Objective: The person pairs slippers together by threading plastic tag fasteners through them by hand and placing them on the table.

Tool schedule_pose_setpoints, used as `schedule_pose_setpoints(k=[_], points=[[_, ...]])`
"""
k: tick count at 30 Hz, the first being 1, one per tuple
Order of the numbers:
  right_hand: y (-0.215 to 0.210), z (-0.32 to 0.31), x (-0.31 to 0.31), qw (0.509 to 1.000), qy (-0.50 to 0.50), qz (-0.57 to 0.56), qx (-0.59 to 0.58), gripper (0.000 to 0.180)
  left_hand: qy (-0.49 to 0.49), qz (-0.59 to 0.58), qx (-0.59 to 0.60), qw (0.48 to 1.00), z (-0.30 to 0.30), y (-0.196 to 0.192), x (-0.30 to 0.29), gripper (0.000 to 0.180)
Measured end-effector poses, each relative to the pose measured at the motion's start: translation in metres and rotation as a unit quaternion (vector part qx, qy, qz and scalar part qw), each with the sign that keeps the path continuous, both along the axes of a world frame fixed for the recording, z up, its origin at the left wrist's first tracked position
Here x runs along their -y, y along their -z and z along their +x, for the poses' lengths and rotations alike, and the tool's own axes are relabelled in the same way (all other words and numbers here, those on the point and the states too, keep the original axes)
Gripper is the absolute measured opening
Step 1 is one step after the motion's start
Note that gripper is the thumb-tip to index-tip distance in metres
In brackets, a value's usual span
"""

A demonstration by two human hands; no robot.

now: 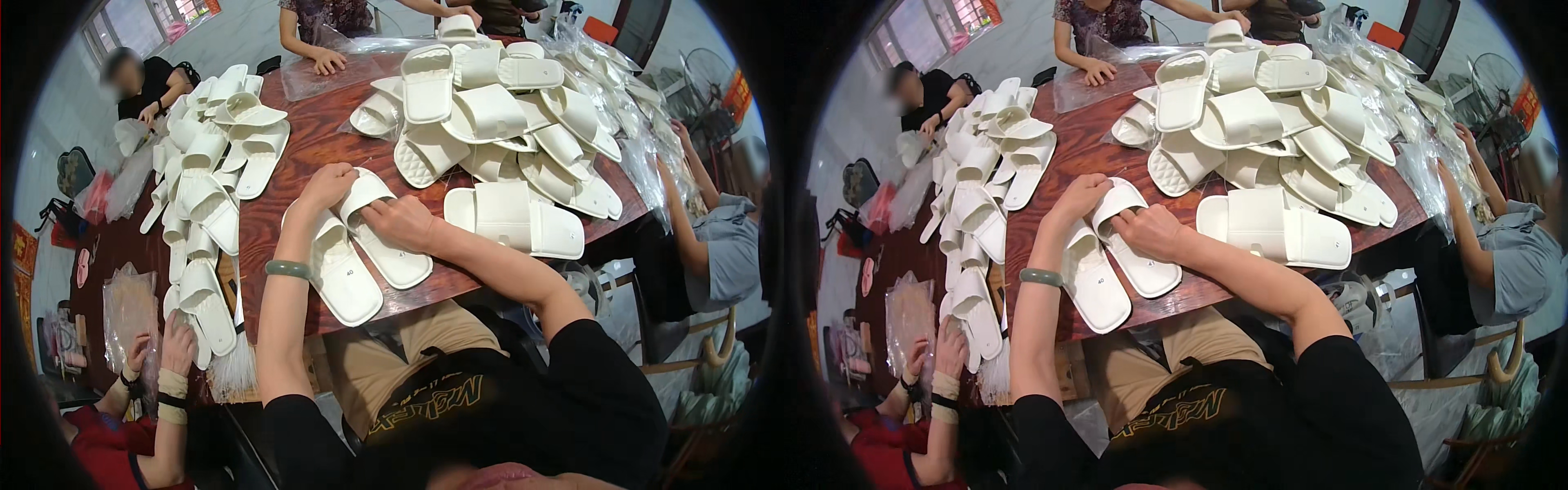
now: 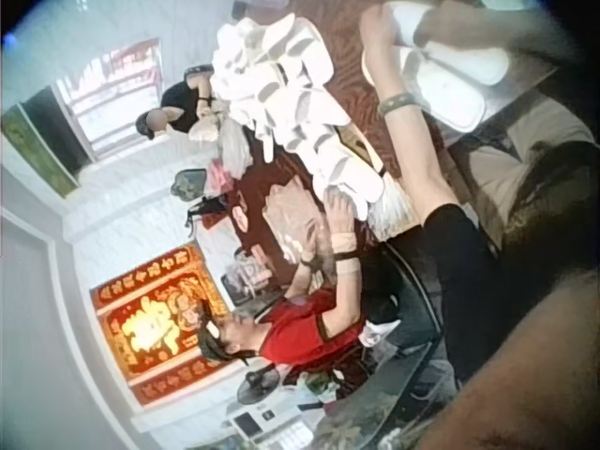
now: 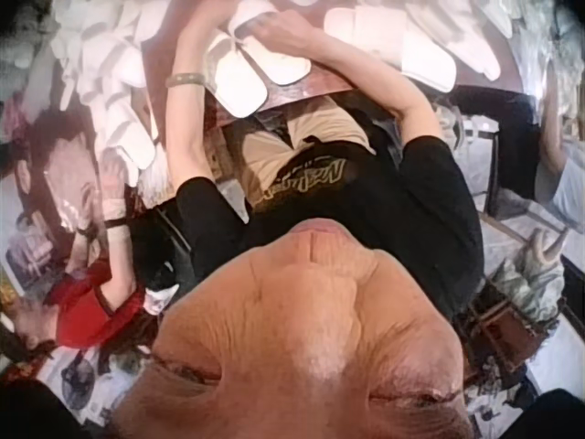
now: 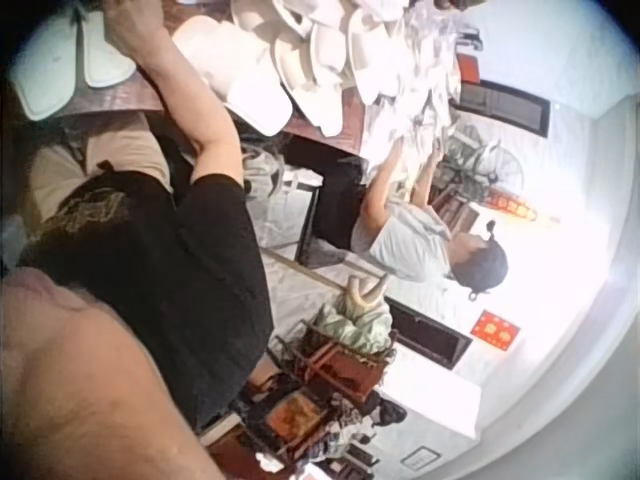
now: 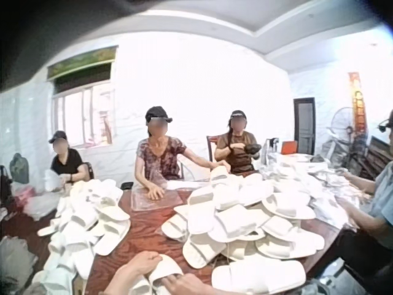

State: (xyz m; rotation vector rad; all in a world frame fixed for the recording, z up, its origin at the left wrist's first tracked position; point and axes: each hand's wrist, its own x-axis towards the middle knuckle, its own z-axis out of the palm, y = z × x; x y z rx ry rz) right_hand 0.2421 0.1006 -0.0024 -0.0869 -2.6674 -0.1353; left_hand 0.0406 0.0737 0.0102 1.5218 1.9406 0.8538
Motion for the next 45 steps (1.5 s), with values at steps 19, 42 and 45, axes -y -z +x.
schedule_pose_setpoints(k=[19, 42, 45], points=[[0.006, -0.011, 0.0, 0.999, 0.002, 0.011, -0.034, 0.009, 0.024, -0.021, 0.154, 0.988, -0.007, 0.004, 0.002, 0.024], [0.008, -0.006, 0.003, 0.999, 0.009, -0.009, -0.042, 0.009, -0.017, -0.078, 0.201, 0.976, -0.002, -0.005, 0.004, 0.021], [0.007, -0.004, 0.002, 0.998, 0.01, -0.004, -0.06, 0.008, -0.022, -0.079, 0.234, 0.969, 0.004, -0.013, 0.006, 0.021]])
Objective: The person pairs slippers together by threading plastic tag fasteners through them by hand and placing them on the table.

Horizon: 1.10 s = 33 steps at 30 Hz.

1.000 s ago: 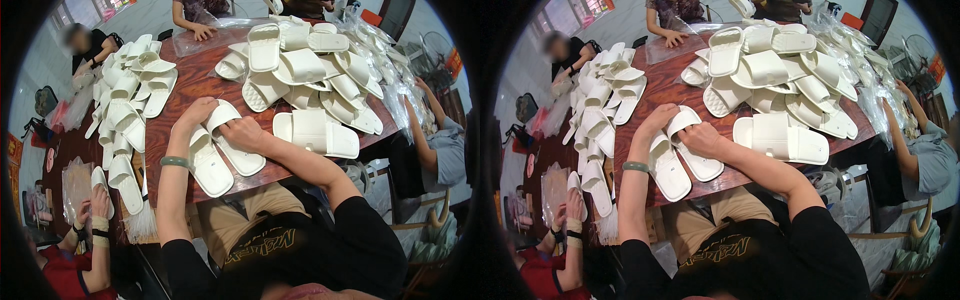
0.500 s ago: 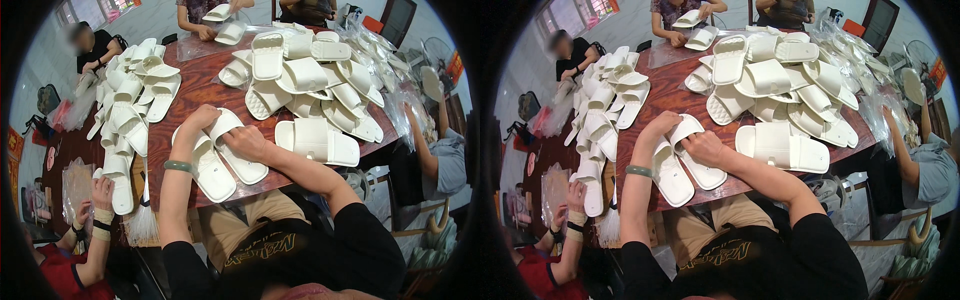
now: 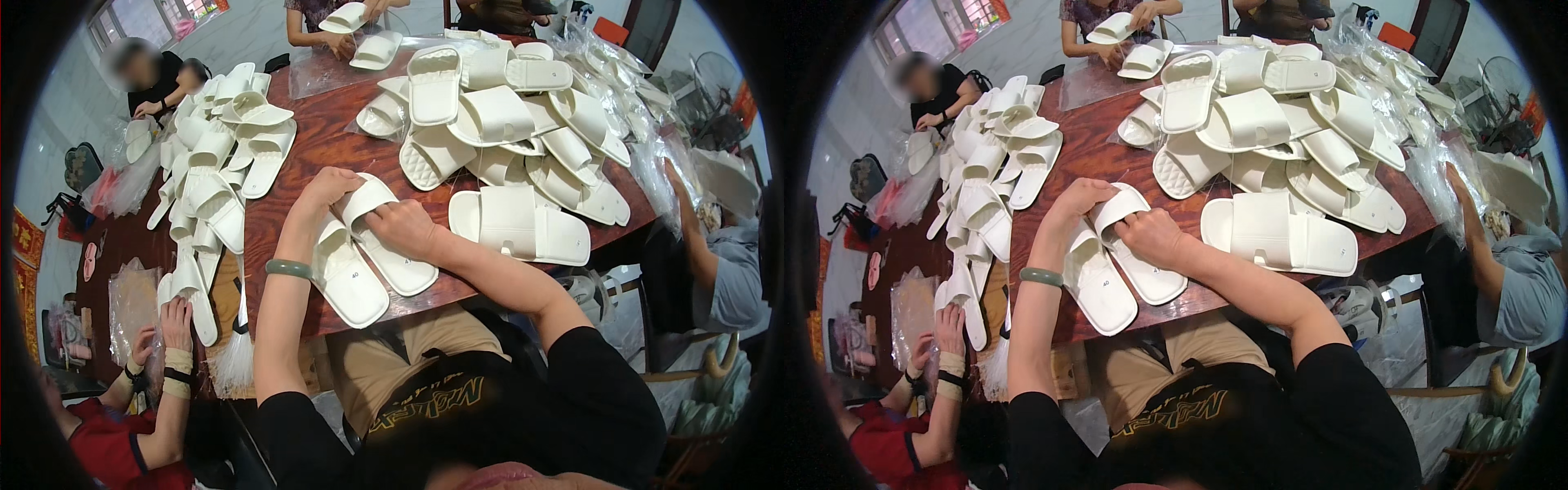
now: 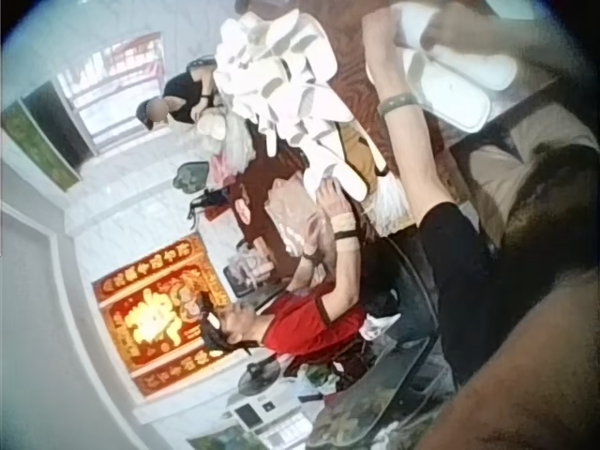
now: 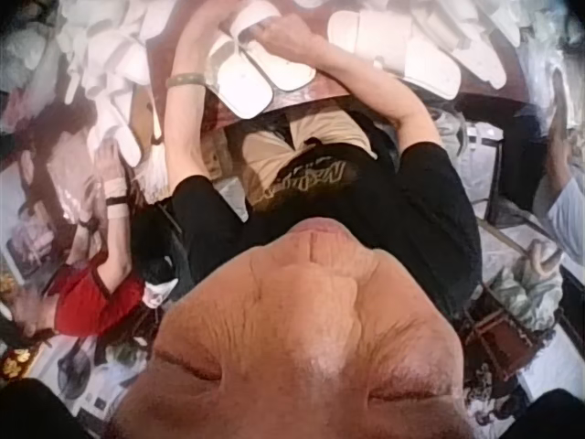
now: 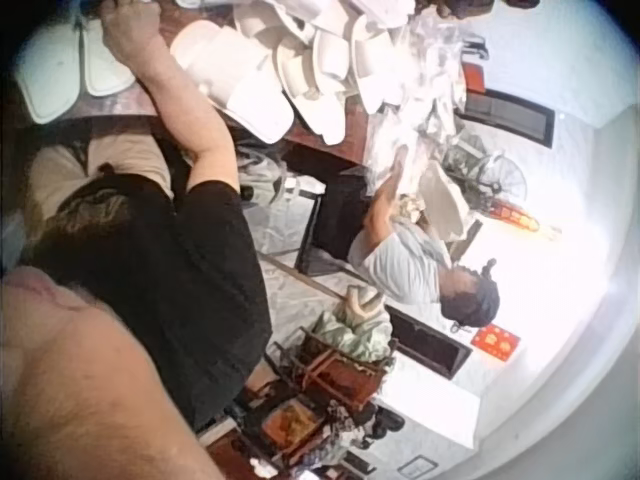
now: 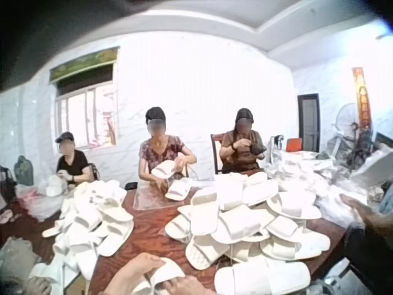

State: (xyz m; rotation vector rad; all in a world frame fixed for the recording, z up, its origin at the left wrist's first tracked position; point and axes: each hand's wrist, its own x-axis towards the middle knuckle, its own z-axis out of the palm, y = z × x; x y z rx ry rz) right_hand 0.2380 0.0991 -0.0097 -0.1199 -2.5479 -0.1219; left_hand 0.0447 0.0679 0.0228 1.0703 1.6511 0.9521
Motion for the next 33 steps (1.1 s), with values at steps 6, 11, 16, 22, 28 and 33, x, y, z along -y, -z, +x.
schedule_pose_setpoints(k=[6, 11, 16, 22, 28, 33], points=[[-0.001, -0.001, 0.002, 1.0, -0.005, -0.003, 0.016, 0.01, 0.006, -0.018, -0.081, 0.997, -0.007, 0.003, -0.003, 0.02], [0.001, -0.002, 0.001, 0.999, 0.008, 0.009, 0.033, 0.01, 0.024, -0.018, -0.1, 0.995, -0.004, 0.002, -0.004, 0.018], [-0.001, -0.001, 0.004, 1.0, -0.001, 0.012, 0.025, 0.011, 0.036, -0.052, -0.045, 0.997, -0.002, -0.004, 0.002, 0.019], [0.0, 0.0, 0.003, 1.0, -0.001, 0.007, 0.008, 0.011, 0.041, -0.026, -0.091, 0.995, 0.004, 0.002, 0.003, 0.022], [0.001, 0.0, 0.003, 1.0, -0.003, 0.005, -0.007, 0.011, 0.067, 0.017, -0.189, 0.979, 0.003, 0.006, 0.003, 0.026], [-0.002, 0.002, 0.001, 1.0, -0.015, 0.014, -0.02, 0.011, 0.048, 0.06, -0.219, 0.973, 0.004, 0.005, 0.003, 0.023]])
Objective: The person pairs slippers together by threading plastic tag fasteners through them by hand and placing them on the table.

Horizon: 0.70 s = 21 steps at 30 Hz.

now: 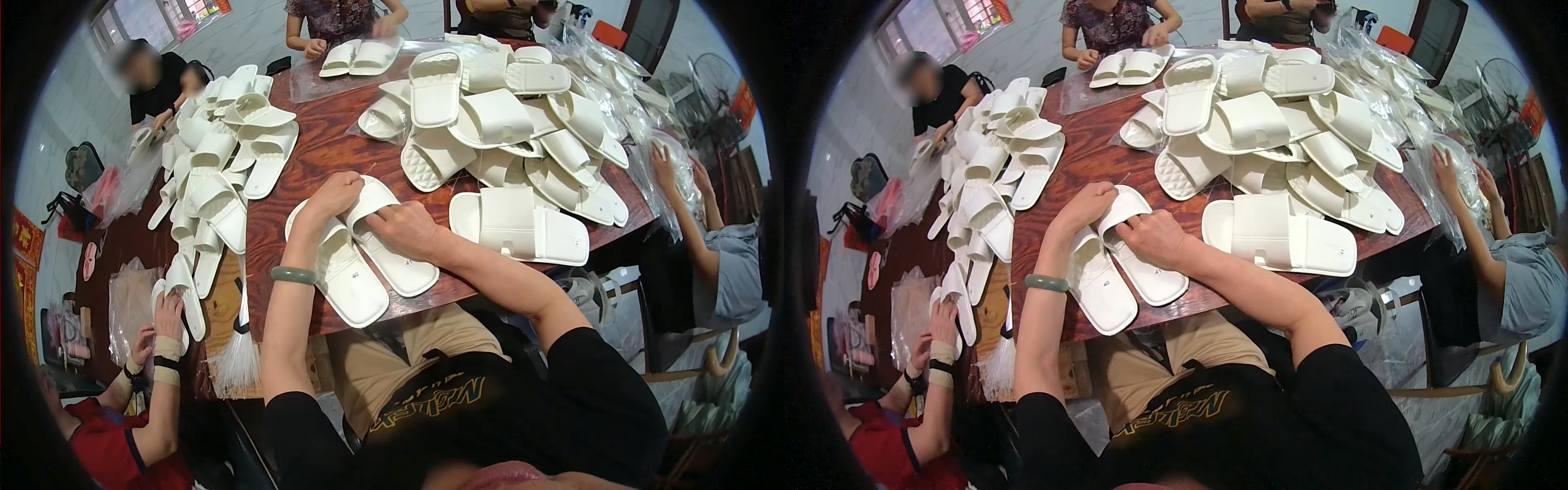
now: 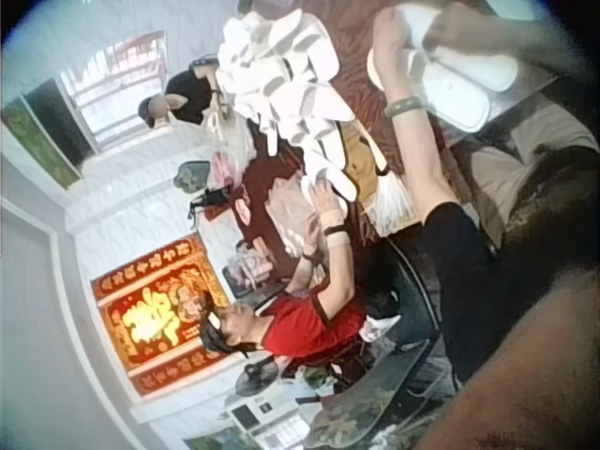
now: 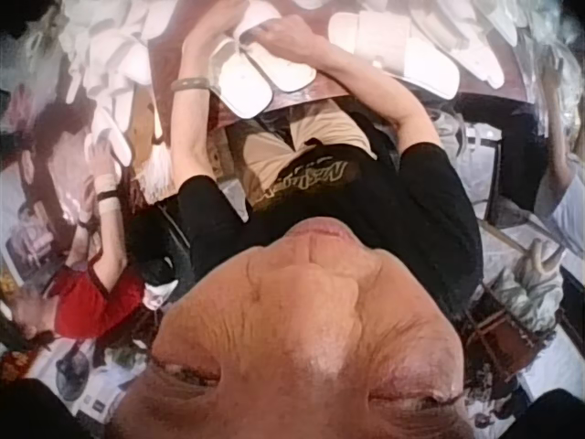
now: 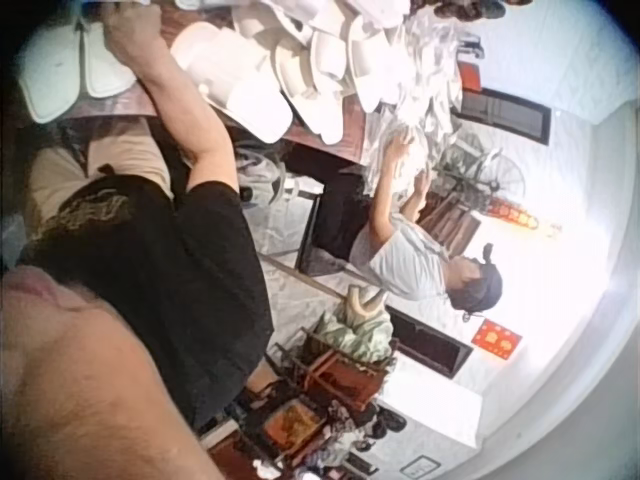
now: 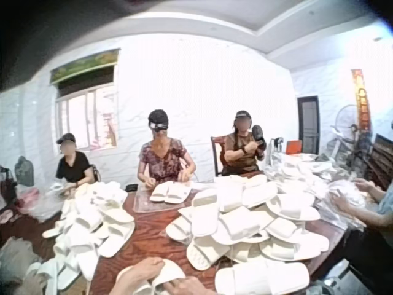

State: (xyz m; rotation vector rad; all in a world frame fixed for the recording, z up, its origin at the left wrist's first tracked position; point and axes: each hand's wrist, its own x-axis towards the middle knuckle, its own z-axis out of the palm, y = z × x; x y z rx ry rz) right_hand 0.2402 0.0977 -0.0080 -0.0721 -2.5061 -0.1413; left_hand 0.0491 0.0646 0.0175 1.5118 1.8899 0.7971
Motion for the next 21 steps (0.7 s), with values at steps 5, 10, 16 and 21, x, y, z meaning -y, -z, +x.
schedule_pose_setpoints(k=[5, 10, 16, 21], points=[[0.003, -0.001, 0.001, 1.0, -0.004, -0.007, 0.003, 0.011, -0.056, 0.023, 0.012, 0.998, -0.001, 0.005, 0.002, 0.024], [-0.003, 0.003, 0.002, 0.999, -0.001, -0.023, 0.024, 0.013, -0.08, 0.087, 0.013, 0.993, -0.006, 0.007, 0.005, 0.025], [0.001, 0.002, 0.001, 0.998, 0.008, -0.035, 0.051, 0.014, -0.121, 0.123, 0.192, 0.966, -0.005, 0.008, 0.007, 0.019], [-0.002, 0.003, 0.002, 0.998, 0.01, -0.034, 0.049, 0.014, -0.15, 0.153, 0.262, 0.941, -0.009, 0.006, 0.012, 0.018]])
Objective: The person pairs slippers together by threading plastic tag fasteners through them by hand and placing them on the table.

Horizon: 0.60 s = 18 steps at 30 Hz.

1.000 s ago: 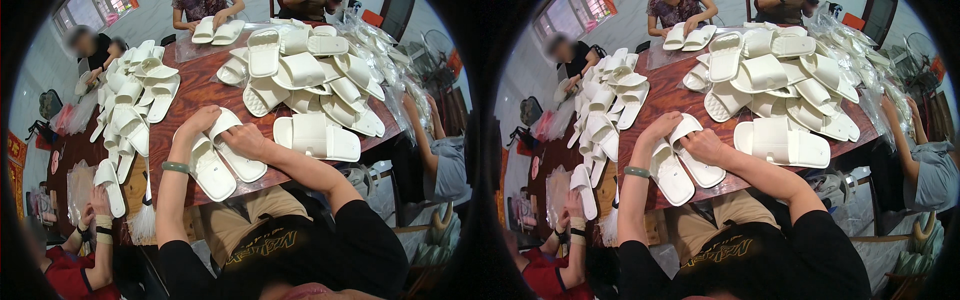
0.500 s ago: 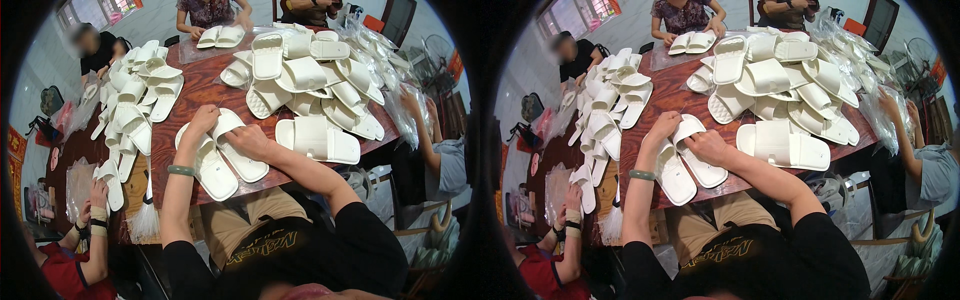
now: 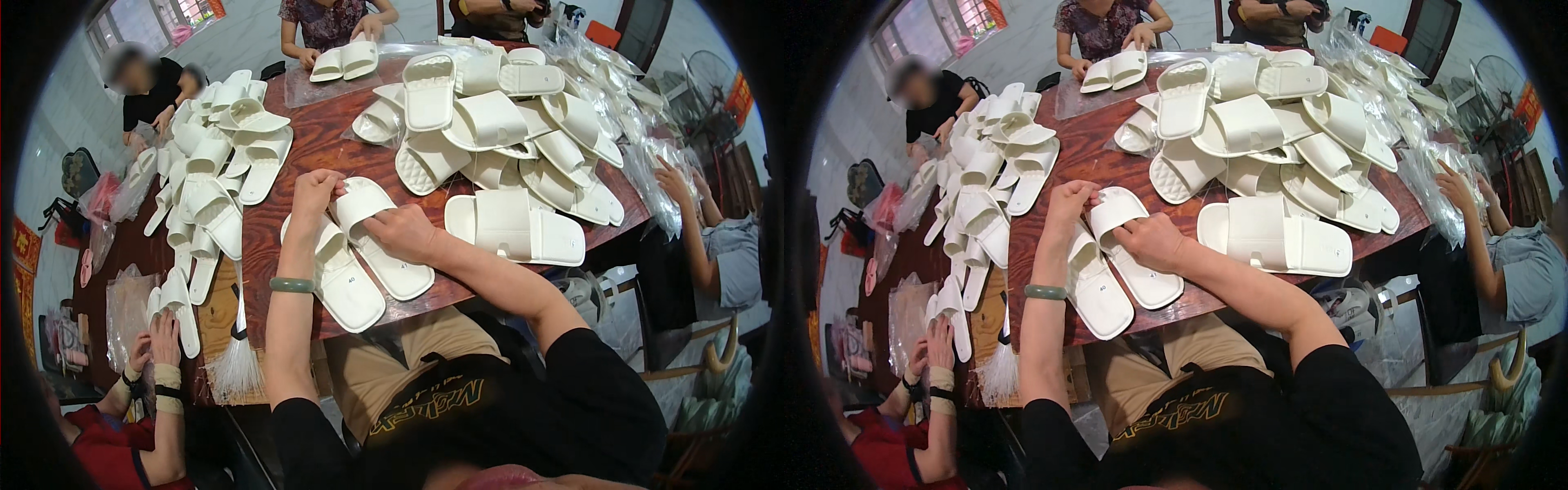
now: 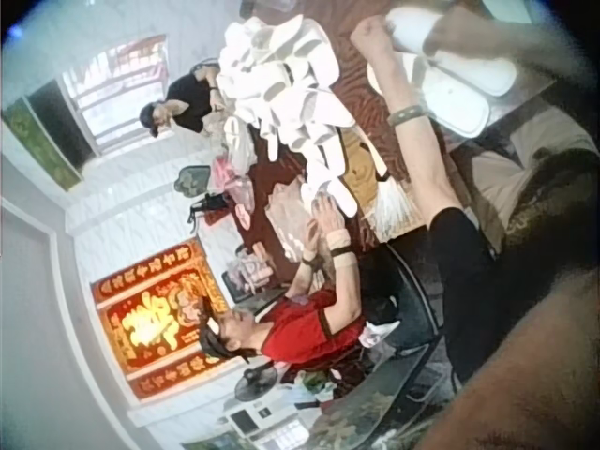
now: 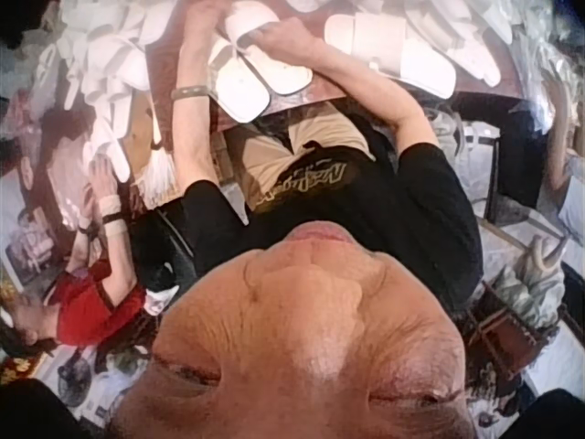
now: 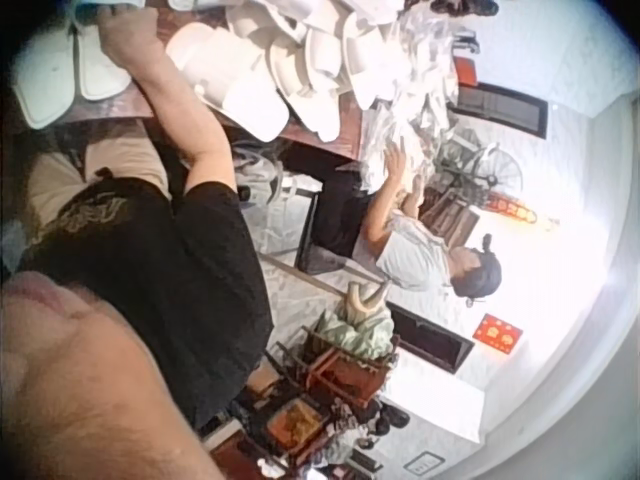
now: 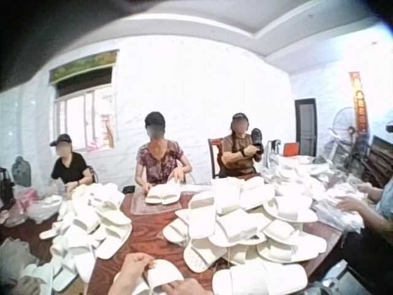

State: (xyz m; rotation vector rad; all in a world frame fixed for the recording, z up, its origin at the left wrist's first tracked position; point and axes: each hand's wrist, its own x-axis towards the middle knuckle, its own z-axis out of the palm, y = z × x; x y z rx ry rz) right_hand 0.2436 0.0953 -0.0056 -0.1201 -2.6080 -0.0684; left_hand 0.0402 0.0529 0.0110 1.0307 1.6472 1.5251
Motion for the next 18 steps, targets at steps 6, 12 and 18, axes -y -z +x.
schedule_pose_setpoints(k=[6, 12, 18], points=[[-0.032, -0.01, 0.004, 0.96, -0.077, -0.1, -0.25, 0.011, -0.01, 0.041, 0.031, 0.999, -0.001, -0.01, 0.011, 0.018], [-0.035, -0.073, -0.018, 0.966, 0.042, -0.238, -0.088, 0.017, -0.017, 0.049, 0.071, 0.996, -0.004, -0.011, 0.018, 0.016], [-0.024, -0.088, -0.017, 0.945, 0.008, -0.326, -0.033, 0.022, -0.027, 0.056, 0.091, 0.994, -0.018, -0.005, 0.029, 0.016]])
